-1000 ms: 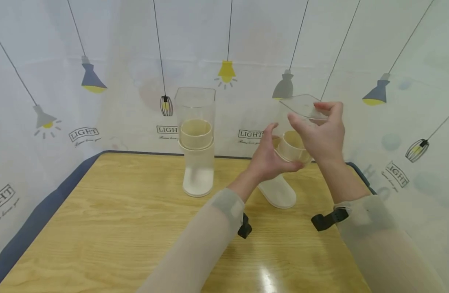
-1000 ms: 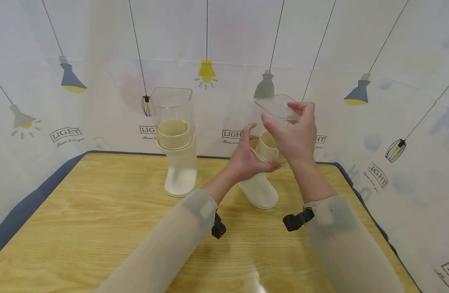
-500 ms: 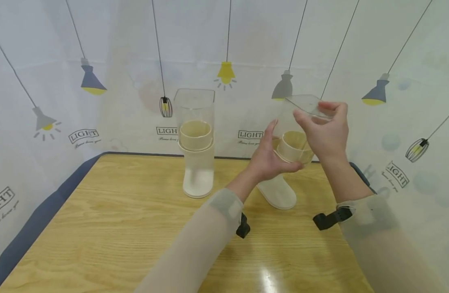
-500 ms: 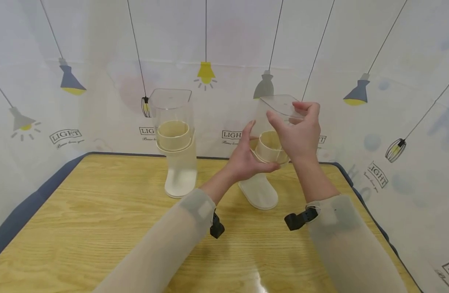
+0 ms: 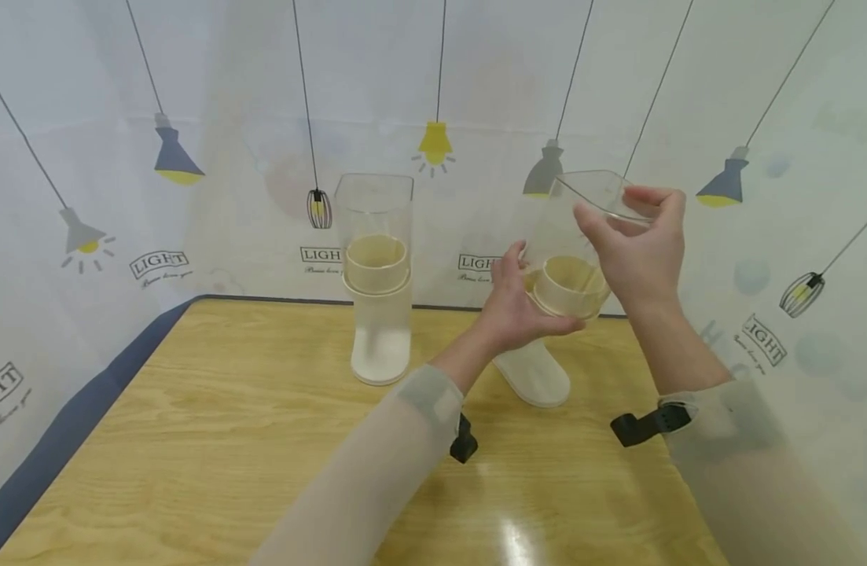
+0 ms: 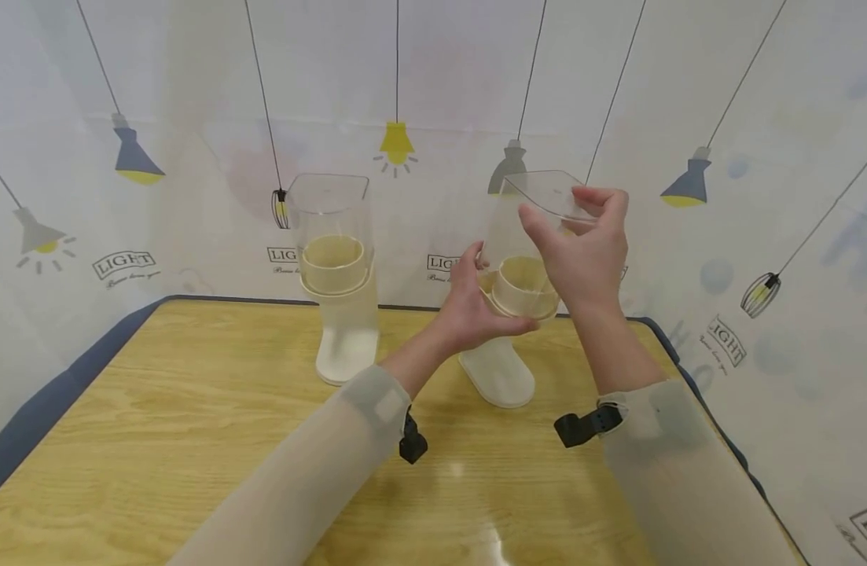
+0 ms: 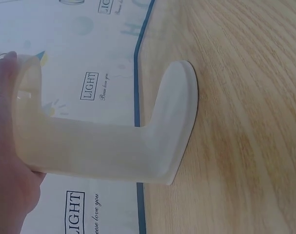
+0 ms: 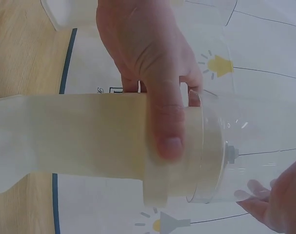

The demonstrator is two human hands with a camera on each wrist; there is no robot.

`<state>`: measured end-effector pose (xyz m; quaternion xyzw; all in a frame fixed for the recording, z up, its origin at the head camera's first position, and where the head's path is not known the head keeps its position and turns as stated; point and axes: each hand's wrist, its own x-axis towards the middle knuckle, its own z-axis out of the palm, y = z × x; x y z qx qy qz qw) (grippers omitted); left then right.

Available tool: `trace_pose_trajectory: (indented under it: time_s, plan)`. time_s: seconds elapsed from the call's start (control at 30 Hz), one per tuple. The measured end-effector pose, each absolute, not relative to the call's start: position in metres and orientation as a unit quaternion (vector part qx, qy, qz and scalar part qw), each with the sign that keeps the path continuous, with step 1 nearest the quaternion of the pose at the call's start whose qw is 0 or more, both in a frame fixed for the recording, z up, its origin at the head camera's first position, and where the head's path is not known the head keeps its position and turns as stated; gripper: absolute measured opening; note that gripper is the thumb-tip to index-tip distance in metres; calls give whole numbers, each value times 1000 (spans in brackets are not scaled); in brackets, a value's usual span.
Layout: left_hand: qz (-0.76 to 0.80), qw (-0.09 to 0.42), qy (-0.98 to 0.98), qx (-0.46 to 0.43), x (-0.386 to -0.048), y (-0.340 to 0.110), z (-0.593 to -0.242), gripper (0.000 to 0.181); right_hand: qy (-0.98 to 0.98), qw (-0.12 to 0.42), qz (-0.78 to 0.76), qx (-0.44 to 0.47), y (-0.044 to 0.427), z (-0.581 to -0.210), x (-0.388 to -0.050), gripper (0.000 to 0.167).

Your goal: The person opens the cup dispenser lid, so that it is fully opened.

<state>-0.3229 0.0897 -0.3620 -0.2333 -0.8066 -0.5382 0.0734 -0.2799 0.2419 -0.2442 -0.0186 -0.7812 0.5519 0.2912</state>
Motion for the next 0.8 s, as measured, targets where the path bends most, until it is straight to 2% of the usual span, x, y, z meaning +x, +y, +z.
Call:
trace_pose_trajectory:
  time_s: [0.13, 0.33, 0.63, 0.8]
  plan:
    - [-522, 90, -816, -229, -321, 89, -362, 140, -773, 306, 556, 1, 244, -243, -277, 63]
    - [-529, 88, -813, -228, -321, 87, -362, 137, -752, 324, 574, 13, 248, -235, -273, 60]
    - [-563, 45, -795, -222, -324, 80, -360, 128, -726, 332, 602, 7, 257, -220, -262, 57]
    - [-526, 49, -826, -197, -320, 79, -361, 124, -717, 334, 612, 1, 263, -217, -257, 59]
